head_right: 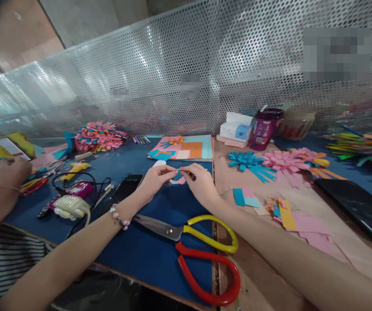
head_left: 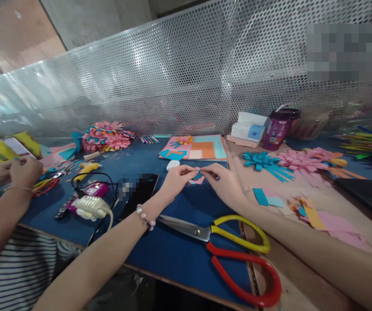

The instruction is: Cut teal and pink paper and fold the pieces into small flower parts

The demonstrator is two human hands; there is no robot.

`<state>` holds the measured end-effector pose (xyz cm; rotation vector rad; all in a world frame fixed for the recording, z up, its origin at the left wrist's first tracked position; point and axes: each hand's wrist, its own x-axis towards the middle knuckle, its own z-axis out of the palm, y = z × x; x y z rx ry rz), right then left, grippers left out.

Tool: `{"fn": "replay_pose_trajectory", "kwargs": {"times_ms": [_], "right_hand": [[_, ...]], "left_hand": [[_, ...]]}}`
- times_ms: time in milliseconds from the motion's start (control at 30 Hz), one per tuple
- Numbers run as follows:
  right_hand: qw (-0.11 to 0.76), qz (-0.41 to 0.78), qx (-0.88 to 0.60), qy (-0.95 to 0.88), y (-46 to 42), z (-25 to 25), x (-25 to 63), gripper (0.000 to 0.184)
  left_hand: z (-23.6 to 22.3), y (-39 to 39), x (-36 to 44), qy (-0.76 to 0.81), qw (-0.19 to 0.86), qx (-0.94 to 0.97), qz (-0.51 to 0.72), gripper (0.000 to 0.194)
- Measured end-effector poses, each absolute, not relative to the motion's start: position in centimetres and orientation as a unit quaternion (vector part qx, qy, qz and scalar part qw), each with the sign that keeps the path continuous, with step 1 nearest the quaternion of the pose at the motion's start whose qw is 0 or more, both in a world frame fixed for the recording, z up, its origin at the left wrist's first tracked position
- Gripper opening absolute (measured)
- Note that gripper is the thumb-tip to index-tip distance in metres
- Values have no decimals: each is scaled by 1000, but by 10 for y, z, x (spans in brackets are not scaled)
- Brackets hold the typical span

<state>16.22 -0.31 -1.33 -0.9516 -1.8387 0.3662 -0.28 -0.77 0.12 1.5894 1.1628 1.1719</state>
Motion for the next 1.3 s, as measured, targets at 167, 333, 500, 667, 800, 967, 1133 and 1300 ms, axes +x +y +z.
{"fn": "replay_pose_trajectory", "kwargs": {"times_ms": [167, 333, 500, 667, 800, 967, 1133, 1300], "right_hand": [[507, 51, -342, -789, 0, -23, 159, 24], [513, 6, -320, -796, 1, -25, 161, 23], [515, -8, -312, -799, -1, -19, 161, 19], [517, -3, -314, -796, -3, -17, 161, 15], [522, 0, -317, -792, -4, -17, 161, 14], [521, 7, -310, -795, -3, -18, 161, 14], [513, -5, -292, -807, -2, -20, 160, 17], [489, -30, -293, -821, -1, -23, 159, 22]], "left_hand": [[-1, -5, -4, 475, 415, 598, 495, 27], [-1, -6, -3, 482, 421, 588, 495, 28], [0, -9, -1, 473, 437, 581, 498, 28], [-1, -8, 0, 454, 468, 566, 504, 27], [-1, -8, 1, 455, 455, 574, 507, 26], [-3, -8, 1, 461, 441, 576, 511, 26], [-4, -7, 0, 464, 445, 557, 526, 25], [-3, -7, 0, 451, 474, 534, 536, 26]]}}
